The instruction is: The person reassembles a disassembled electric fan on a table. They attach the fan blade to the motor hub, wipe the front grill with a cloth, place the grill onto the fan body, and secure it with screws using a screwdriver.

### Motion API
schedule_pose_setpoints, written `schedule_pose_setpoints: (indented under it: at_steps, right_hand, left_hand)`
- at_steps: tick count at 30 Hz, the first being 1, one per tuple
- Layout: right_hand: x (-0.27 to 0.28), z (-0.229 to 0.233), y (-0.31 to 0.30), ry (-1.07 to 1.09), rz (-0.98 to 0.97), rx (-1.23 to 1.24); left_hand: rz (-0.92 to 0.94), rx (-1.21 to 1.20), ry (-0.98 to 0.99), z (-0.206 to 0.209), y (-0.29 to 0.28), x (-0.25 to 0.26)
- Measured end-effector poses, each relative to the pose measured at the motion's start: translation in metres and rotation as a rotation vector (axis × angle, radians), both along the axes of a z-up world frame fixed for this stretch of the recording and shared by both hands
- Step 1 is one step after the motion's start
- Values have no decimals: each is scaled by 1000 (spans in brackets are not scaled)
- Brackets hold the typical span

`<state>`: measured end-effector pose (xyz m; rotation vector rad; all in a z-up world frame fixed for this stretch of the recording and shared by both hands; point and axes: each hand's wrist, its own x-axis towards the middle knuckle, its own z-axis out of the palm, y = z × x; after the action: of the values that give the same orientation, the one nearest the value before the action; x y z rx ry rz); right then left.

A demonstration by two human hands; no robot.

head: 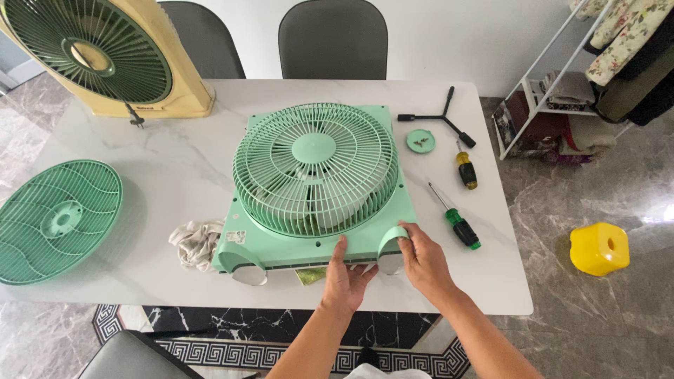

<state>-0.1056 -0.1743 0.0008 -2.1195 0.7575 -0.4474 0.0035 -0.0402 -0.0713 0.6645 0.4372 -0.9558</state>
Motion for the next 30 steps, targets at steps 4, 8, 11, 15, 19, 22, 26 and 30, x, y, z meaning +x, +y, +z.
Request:
schedule_pose_setpoints:
  at_steps: [4,8,11,15,19,22,26,30]
  right_hand:
    - [1,5,3,-23,6,38]
    - [-2,3,4,-63,25,20]
    - [-3,1,4,-17,16,44]
    - [-7,-3,3,-107,65,11]
    - [-15,-7,-1,-33,98,78]
    - [-24,-12,-7,-231,166,146]
    - [-19,-19,-20,-260,-121,368]
    - [-2,-22,-38,148,-394,804]
  left_hand:
    - [3,-21,-3,0,0,1]
    - [23,-18,33,-2,-2,2]
    - [39,-18,45,-5,-3,4]
    - [66,-37,54,-6,-5,3]
    - [59,-5,-11,-2,-1,-1]
    - [53,28,-19,2,3,0]
    - [42,39,-13,7,3,2]
    - [60,46,-10,10,-1,0]
